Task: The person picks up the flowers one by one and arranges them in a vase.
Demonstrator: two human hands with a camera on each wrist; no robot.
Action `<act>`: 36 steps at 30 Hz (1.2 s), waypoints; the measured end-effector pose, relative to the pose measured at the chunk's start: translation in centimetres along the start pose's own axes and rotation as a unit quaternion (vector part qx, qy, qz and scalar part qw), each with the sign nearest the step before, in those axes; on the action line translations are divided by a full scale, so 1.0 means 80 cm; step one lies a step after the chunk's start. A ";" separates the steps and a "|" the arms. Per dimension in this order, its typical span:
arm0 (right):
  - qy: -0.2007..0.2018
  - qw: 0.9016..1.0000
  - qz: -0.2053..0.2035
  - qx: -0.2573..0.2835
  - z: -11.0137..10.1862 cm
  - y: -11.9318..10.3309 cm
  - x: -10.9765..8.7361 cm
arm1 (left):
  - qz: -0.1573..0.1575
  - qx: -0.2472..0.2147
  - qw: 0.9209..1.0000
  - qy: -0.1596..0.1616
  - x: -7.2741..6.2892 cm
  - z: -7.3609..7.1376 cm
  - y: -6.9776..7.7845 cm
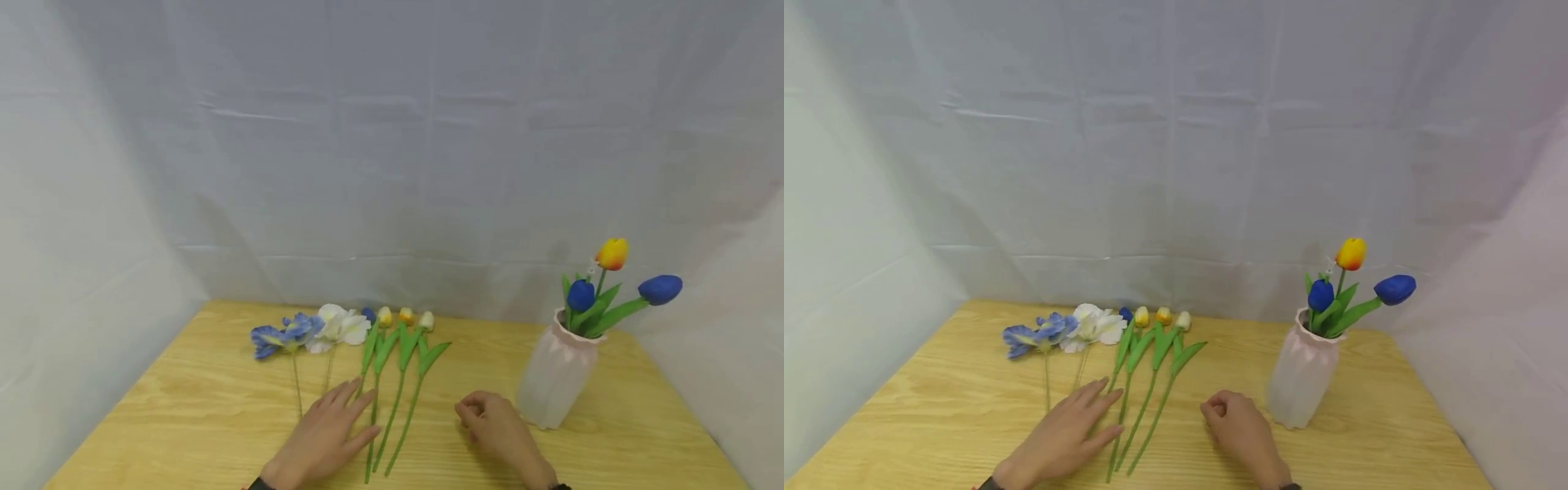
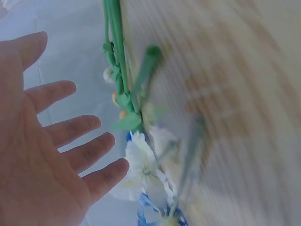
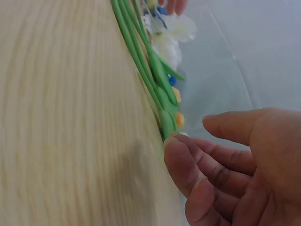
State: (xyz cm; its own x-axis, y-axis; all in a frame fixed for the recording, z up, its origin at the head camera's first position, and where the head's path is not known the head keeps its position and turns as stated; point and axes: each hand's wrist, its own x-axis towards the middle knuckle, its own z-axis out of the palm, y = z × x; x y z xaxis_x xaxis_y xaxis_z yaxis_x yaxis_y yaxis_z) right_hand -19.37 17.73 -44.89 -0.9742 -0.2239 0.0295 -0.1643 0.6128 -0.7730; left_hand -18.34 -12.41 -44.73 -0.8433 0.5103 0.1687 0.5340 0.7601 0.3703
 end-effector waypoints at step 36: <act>0.007 0.994 0.063 0.092 0.079 -0.022 0.078 | -0.075 -0.011 0.997 0.012 -0.048 -0.032 -0.027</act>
State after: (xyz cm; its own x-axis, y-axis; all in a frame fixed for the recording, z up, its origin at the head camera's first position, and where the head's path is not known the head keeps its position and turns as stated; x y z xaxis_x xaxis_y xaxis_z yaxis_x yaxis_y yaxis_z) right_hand -24.20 10.49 -47.37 -0.9875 -0.1427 -0.0662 -0.0116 0.4856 -0.8741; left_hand -16.41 -17.04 -43.80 -0.9153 0.3810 0.1308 0.3997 0.8184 0.4128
